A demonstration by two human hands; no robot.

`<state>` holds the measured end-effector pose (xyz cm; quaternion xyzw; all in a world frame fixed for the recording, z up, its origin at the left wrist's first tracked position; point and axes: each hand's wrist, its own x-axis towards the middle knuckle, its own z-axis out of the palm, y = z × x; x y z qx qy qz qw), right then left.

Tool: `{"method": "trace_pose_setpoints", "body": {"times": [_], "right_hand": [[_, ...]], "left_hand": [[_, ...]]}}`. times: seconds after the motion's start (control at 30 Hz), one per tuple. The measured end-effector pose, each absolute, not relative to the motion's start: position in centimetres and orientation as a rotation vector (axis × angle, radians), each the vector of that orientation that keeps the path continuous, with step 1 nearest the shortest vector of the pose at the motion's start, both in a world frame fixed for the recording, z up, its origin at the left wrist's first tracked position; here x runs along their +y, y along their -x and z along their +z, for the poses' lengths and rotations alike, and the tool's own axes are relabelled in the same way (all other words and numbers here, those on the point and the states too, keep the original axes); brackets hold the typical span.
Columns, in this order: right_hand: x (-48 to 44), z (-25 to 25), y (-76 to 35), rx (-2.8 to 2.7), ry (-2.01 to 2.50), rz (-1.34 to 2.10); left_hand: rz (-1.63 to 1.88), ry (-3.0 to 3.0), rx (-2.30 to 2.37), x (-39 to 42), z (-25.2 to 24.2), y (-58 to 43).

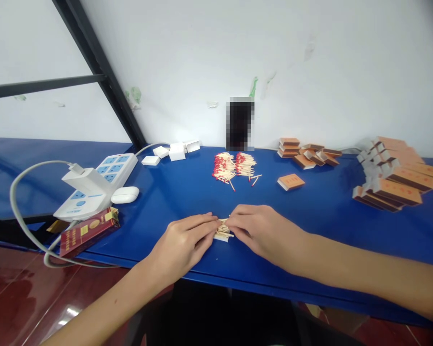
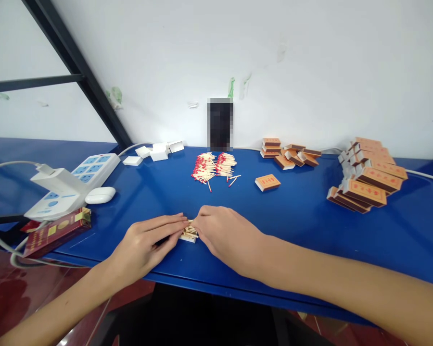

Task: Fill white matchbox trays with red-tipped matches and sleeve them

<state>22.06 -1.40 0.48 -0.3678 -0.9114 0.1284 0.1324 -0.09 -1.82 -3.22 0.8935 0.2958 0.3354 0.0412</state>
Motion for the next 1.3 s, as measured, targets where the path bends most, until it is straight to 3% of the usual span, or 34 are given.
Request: {"method": "trace_pose_setpoints", "body": {"times": [0.6,0.97,1.3], "right_hand": [[-0.2,1.0,-22.5,-2.261,1.081,1.004],[0.8,0.4,-23.1,-2.406,0.969,0.864],[1.1,0.4,-23.0,-2.305,1.015,1.027]], "left_hand": [[0.927,-2.658,0.980,-1.7,-2.8,-0.8],[1.048,-2.647,0.995,-1.8,-3.3,-1.8],[1.083,-2.634,1.006,-1.8,-3.2,-1.6]]}}
